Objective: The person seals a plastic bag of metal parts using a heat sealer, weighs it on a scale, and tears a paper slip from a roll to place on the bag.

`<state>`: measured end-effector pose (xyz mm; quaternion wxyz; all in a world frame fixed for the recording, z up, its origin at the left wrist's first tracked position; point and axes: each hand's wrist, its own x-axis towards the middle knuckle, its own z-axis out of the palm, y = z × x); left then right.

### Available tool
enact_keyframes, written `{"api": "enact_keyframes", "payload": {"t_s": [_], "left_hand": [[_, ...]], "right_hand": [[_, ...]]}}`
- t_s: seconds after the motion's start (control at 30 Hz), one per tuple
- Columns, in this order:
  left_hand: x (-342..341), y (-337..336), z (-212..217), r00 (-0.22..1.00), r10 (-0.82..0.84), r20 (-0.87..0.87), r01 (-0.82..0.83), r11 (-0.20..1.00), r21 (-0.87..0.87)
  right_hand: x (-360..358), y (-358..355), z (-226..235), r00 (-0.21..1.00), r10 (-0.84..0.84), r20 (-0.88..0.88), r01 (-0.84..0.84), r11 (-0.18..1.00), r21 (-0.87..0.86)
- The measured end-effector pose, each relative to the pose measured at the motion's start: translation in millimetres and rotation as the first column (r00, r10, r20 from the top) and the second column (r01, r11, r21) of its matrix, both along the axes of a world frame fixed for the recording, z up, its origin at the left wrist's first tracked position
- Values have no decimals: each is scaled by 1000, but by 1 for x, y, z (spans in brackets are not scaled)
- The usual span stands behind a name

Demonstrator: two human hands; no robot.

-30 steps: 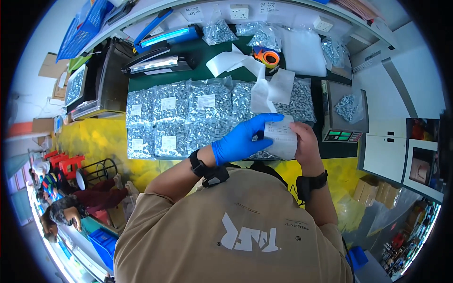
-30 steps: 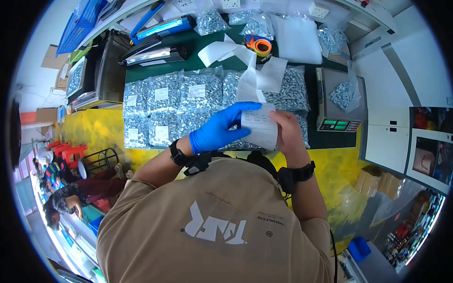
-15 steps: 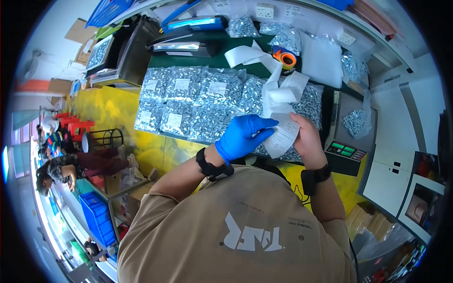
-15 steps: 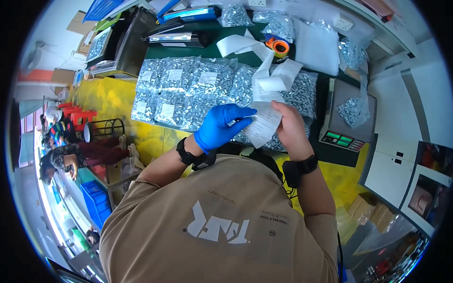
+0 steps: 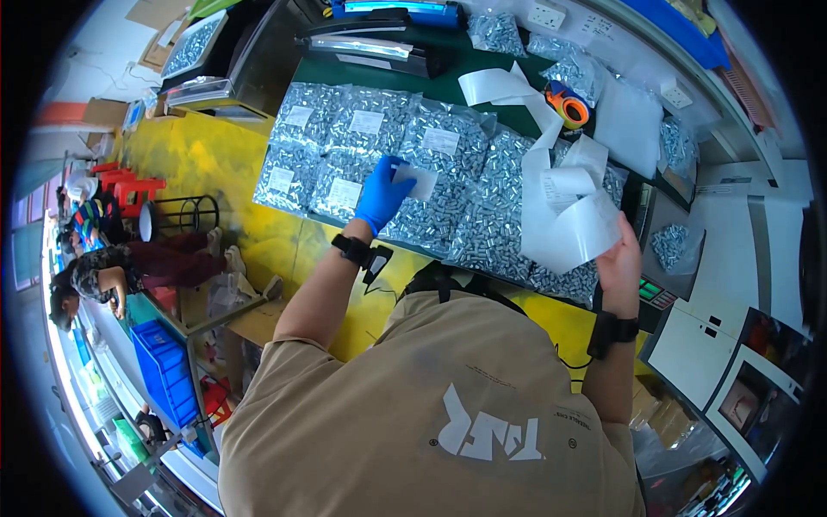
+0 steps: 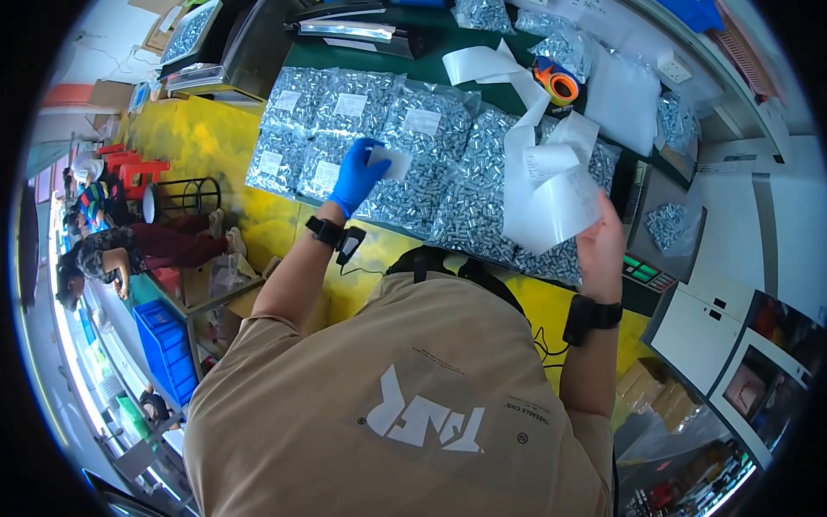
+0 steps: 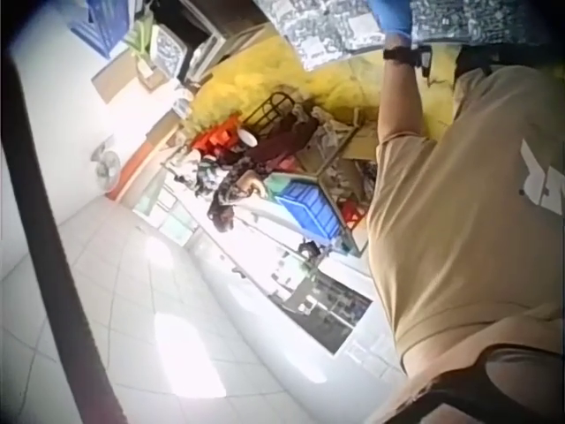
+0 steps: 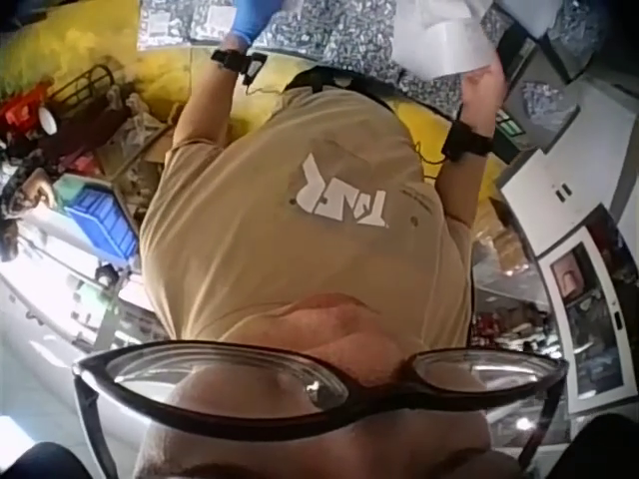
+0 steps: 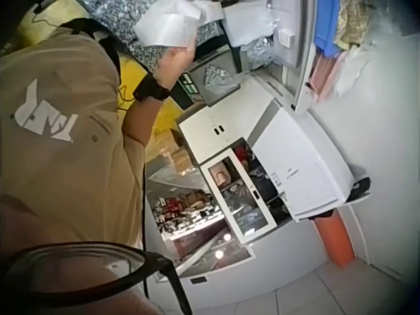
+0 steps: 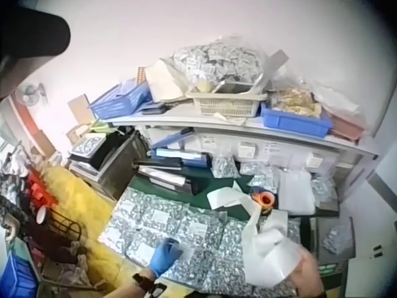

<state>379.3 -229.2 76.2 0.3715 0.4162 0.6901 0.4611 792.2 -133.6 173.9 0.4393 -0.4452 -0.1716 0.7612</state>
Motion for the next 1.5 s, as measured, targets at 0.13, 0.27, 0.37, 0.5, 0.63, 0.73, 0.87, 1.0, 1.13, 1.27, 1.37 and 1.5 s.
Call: {"api": "enact_keyframes", "payload": {"t_s": [0.13,0.27,0.37,0.5,0.63,0.73,0.87,1.0,1.13,1.27,1.37,1.5], "left_hand": [[7,-39,-68,971,-43,-234,-4,980,-199],[21,-46,-85,960,-12,-281,-50,975,-214],[33,-43,-79,941,-16,-337,-70,968,-242],[40,-37,-57,901,-68,-429,-91,936,-340],[23,-45,-57,864,-43,-501,-169,914,-368],[2,-46,-62,807,45,-589,-318,874,-369],[3,-26,-67,990,21,-136,-87,865,-494],[8,-21,-79,455,141,879,160,958,-237],[-10,-19,-78,755,228,615,-2,938,-345],[18,-20,-61,722,174,669,130,917,-378],[57,-5,-55,735,242,633,160,846,-509],[111,35,28,792,-314,524,477,854,-209]], "right_hand": [[3,-2,6,996,-58,64,58,998,3],[-9,-5,12,991,-70,114,70,998,0],[-17,-6,11,991,-47,129,47,999,0],[-20,-6,10,992,-12,128,11,1000,7],[-16,-6,12,991,-19,131,17,1000,18],[-11,-7,13,990,-44,138,40,999,28],[-8,-10,13,989,-43,139,43,999,0],[-12,-13,13,988,-45,145,44,999,7],[-6,-18,10,985,42,166,-48,998,31],[-17,-29,10,969,64,237,-79,995,55],[-29,-33,16,963,182,199,-197,979,57],[-27,-41,5,943,245,227,-276,954,117]]}}
